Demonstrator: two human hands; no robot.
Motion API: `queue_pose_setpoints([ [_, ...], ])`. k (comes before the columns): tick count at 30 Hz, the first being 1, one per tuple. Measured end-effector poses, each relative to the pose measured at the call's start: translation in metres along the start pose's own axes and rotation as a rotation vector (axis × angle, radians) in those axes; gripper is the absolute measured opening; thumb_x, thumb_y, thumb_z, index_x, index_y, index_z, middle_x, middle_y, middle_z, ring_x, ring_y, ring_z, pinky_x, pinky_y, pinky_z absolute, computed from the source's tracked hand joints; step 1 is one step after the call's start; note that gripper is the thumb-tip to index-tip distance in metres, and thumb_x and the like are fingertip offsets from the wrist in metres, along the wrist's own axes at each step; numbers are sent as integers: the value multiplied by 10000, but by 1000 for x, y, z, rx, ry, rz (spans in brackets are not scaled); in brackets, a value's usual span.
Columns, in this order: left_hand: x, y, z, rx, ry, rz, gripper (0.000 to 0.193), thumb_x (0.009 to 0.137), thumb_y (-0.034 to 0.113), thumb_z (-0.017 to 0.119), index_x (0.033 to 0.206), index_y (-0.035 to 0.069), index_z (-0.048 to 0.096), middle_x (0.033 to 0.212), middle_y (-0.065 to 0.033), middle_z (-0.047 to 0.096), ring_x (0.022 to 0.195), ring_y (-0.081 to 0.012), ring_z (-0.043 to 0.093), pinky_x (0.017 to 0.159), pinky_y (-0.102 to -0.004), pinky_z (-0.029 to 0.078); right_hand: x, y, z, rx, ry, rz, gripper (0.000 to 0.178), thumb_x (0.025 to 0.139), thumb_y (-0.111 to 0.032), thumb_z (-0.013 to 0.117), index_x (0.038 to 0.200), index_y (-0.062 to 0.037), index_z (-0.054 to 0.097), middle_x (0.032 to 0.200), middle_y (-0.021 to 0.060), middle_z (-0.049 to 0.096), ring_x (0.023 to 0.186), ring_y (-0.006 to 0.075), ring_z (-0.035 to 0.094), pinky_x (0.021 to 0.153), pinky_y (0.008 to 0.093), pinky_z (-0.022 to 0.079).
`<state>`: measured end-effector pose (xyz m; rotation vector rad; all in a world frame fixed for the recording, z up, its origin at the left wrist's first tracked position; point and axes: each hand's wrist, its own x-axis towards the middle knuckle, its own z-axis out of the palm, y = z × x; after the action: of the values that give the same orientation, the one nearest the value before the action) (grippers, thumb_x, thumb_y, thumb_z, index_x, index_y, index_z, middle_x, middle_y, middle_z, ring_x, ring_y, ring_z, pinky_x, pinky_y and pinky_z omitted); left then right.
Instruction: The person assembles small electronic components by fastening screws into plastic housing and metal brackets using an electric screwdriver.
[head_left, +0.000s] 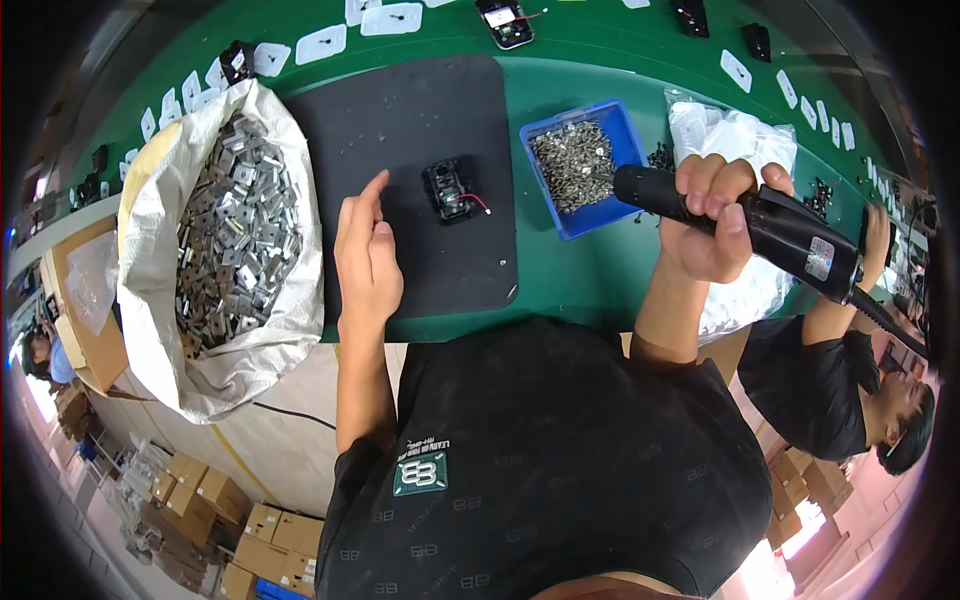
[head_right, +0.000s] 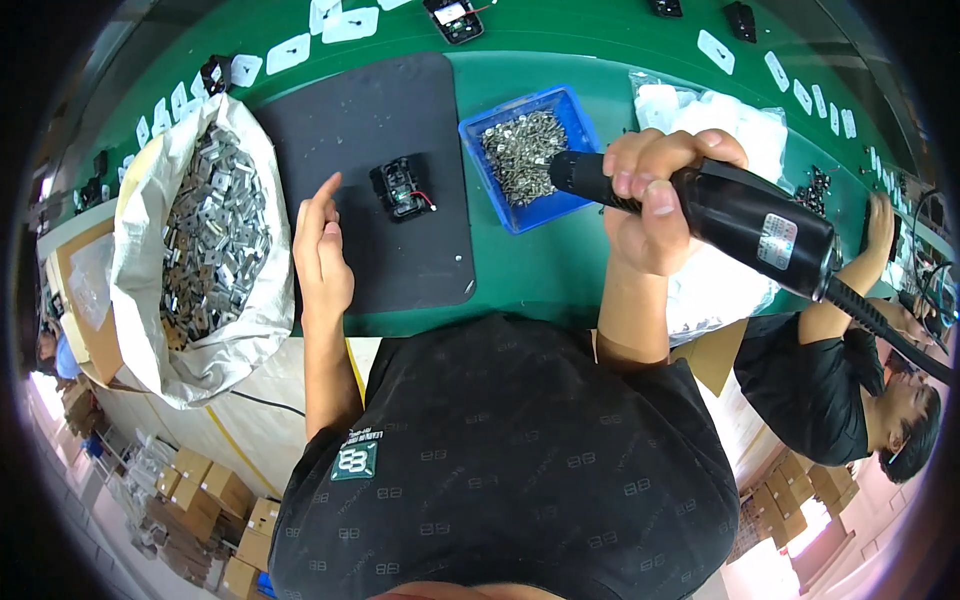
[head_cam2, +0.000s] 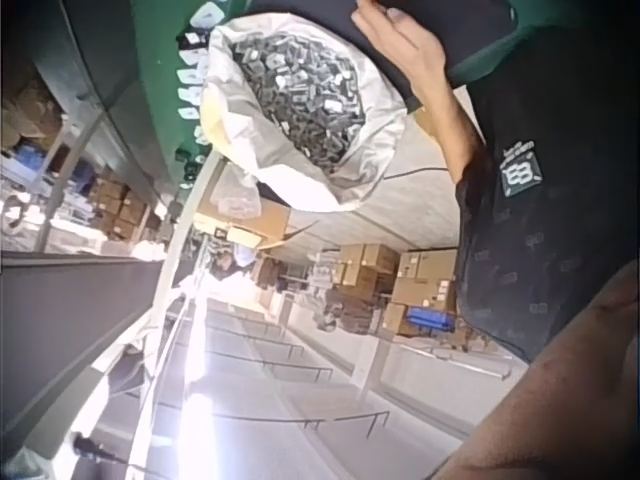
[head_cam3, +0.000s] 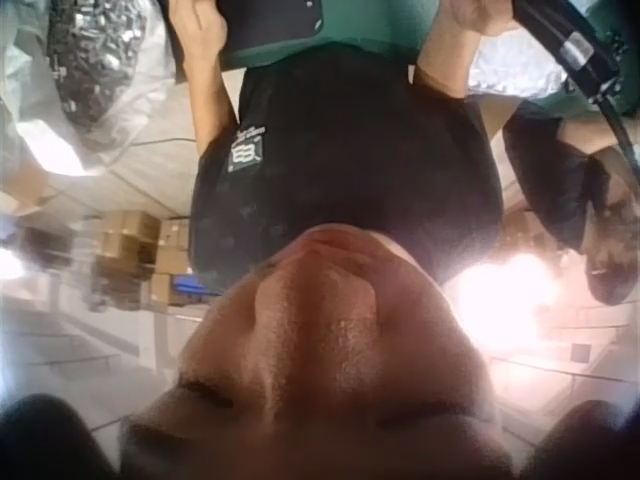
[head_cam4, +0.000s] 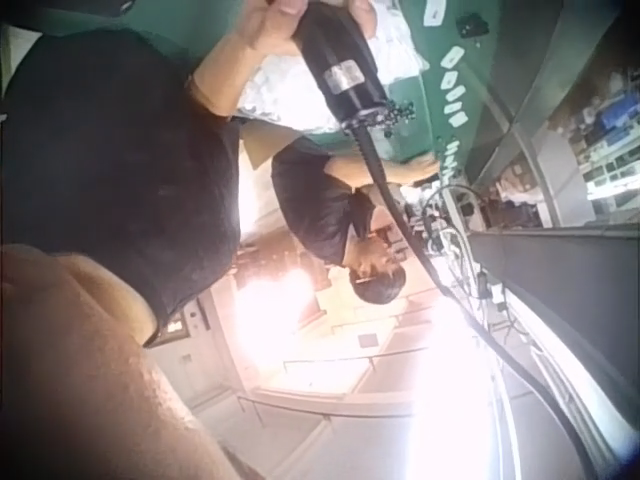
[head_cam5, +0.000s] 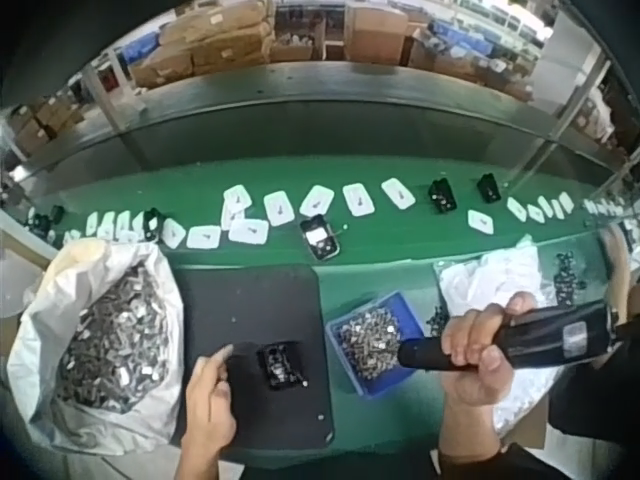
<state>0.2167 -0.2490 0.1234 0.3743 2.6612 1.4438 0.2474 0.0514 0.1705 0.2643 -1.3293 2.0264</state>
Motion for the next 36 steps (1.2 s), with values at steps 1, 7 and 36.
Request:
queue_pose_setpoints([
  [1,-3,-3,-4,12,-11,-16,435,815,-39,452,1235,-37,567,838,-125,504,750,-229,512,714,-329,448,-1,-1,-1,-3,0,9,500,804,-48,611,1258,-72,404,693,38,483,593,156,481,626,352,458],
  [7,-19,-11,-8,65,-67,-157,368,877,-90,462,1218,-28,585,920,-124,670,660,-158,590,645,-298,502,-6,4,-3,-53,-4,42,492,801,-36,615,1251,-56,416,695,45,488,607,166,493,631,364,464],
  [36,7,-15,-108,588,-66,-466,255,856,113,656,1109,96,690,814,-215,669,716,-358,663,646,-389,505,7,11,-14,-106,-50,41,500,800,-6,584,1279,-18,439,690,72,510,608,179,476,624,366,438],
])
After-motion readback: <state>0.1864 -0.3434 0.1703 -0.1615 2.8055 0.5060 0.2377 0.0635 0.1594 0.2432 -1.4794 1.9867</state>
